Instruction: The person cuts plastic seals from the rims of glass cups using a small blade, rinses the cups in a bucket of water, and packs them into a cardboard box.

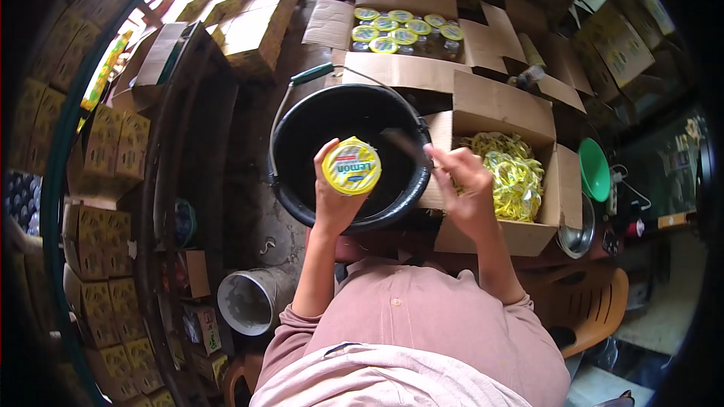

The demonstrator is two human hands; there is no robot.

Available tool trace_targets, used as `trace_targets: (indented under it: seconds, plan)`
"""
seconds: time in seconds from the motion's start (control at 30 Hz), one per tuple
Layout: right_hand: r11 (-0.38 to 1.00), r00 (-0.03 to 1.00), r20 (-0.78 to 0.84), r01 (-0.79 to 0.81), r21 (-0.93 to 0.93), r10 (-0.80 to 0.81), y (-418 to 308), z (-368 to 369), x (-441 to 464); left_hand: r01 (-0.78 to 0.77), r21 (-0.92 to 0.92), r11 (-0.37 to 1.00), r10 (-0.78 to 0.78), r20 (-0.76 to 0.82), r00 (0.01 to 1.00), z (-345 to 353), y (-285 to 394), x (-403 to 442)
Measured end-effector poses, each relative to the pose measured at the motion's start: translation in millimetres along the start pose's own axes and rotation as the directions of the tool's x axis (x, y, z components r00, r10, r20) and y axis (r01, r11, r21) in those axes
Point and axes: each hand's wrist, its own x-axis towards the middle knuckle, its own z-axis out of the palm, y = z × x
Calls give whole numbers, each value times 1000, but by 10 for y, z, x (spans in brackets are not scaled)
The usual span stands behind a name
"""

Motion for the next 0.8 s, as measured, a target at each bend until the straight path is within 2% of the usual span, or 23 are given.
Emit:
trace_targets:
  seconds: [0.03,0.1,0.17,0.27,0.47,0.8]
  plan:
    - [989,992,93,101,-104,-91,-89,61,53,-7,-2,1000,7,-1,1000,0,7,6]
    - [957,941,233,272,-98,-244,-108,158,120,-16,-85,996,18,31,999,2,14,16]
    - [933,901,302,349,-83,-310,-75,216,157,-10,-135,991,19,63,998,-18,3,12]
    - [913,858,397,395,-102,-327,-71,161,257,-17,-125,992,28,93,995,-40,18,21]
    - [887,804,454,458,-57,-385,-26,202,341,-5,-124,992,19,113,993,-52,20,29]
    - [889,771,517,457,-40,-373,-81,241,382,-6,-128,992,20,104,994,-62,-25,28]
